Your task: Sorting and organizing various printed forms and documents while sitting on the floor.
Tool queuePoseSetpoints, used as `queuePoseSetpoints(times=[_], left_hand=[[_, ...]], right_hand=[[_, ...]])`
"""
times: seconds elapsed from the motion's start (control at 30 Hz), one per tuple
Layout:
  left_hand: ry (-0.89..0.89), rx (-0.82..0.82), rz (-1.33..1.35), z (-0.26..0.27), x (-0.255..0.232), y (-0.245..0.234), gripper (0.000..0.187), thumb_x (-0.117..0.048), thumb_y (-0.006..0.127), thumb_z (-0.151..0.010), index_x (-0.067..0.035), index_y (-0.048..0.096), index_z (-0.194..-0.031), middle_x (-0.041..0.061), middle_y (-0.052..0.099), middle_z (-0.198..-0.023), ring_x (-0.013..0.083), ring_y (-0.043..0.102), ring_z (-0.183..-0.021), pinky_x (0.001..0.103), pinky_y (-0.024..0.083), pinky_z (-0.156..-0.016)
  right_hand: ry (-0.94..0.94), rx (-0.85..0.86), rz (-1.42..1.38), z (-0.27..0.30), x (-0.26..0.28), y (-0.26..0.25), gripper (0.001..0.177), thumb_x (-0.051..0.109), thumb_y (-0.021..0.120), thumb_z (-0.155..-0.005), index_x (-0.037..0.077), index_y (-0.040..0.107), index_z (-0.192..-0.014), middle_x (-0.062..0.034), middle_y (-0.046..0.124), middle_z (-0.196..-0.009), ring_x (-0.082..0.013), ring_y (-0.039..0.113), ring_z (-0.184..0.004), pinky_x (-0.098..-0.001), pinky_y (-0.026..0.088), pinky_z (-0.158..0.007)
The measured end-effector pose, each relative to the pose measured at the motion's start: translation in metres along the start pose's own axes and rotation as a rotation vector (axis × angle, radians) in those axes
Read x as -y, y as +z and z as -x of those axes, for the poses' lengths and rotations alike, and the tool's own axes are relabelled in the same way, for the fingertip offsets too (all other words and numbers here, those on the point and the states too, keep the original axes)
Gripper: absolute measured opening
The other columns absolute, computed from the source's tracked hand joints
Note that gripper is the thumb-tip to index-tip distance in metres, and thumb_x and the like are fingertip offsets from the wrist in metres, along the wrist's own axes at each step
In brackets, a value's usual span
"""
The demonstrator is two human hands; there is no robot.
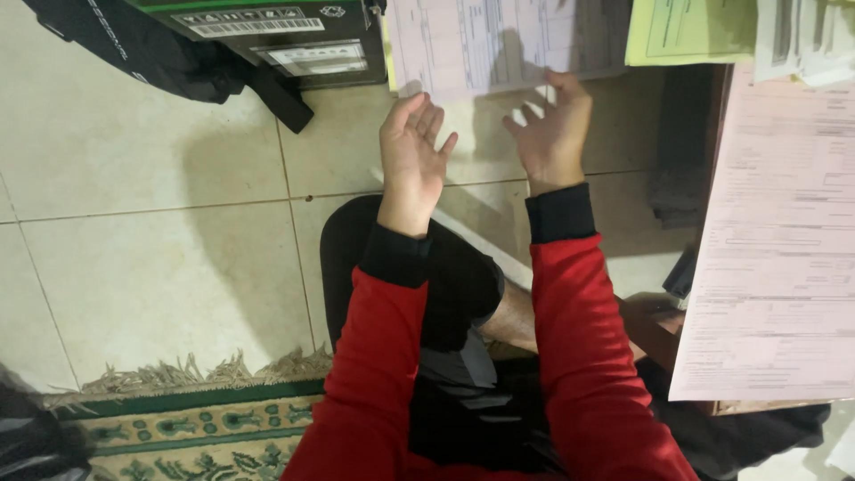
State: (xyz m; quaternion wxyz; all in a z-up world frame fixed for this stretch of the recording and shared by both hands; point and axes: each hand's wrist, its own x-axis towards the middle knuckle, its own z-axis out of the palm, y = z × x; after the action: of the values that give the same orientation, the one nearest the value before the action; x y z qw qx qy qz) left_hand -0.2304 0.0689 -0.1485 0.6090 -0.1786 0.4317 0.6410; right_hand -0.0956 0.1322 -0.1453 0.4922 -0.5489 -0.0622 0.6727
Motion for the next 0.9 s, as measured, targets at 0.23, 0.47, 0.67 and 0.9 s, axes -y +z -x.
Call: queuePoseSetpoints(times=[0.23, 0.47, 0.67, 0.9], left_hand=[[0.127, -0.034, -0.063, 0.009, -0.005, 0.010, 0.083, -0.025, 0.061, -0.059, -0.010, 0.032, -0.136, 0.003, 0.033, -0.142, 0.0183, 0.033, -0.131, 0.042, 0.024, -0.104], [0.014, -0.006, 0.057, -0.004, -0.004, 0.003, 0.020, -0.022, 0.064, -0.063, -0.014, 0.052, -0.076, 0.004, 0.053, -0.079, 0.0185, 0.052, -0.084, 0.038, 0.033, -0.090], [0.045, 0.140, 0.094, -0.021, 0.001, -0.015, 0.026, -0.023, 0.068, -0.067, -0.015, 0.050, -0.084, 0.002, 0.053, -0.089, 0.0189, 0.053, -0.095, 0.046, 0.027, -0.097], [0.134, 0.145, -0.207, -0.049, 0.019, -0.040, 0.039, -0.031, 0.071, -0.074, -0.011, 0.045, -0.096, 0.001, 0.040, -0.089, 0.0160, 0.046, -0.074, 0.050, 0.021, -0.097]], right_hand=[[-0.072, -0.070, -0.212, -0.024, 0.021, -0.029, 0.070, 0.007, 0.056, -0.057, 0.009, 0.034, -0.124, -0.0172, 0.001, -0.148, -0.0394, 0.005, -0.137, -0.0612, 0.013, -0.105], [-0.188, 0.142, -0.191, -0.018, 0.028, -0.040, 0.018, 0.010, 0.053, -0.070, 0.006, 0.051, -0.087, -0.0146, 0.050, -0.095, -0.0290, 0.050, -0.088, -0.0385, 0.042, -0.076], [-0.306, 0.042, 0.007, 0.013, -0.015, -0.051, 0.019, 0.020, 0.046, -0.084, 0.007, 0.041, -0.097, -0.0133, 0.037, -0.099, -0.0297, 0.038, -0.090, -0.0456, 0.026, -0.076], [-0.360, 0.493, 0.248, 0.138, -0.051, -0.091, 0.042, 0.000, 0.043, -0.089, -0.009, 0.034, -0.130, -0.0250, 0.043, -0.127, -0.0340, 0.041, -0.117, -0.0503, 0.038, -0.095]])
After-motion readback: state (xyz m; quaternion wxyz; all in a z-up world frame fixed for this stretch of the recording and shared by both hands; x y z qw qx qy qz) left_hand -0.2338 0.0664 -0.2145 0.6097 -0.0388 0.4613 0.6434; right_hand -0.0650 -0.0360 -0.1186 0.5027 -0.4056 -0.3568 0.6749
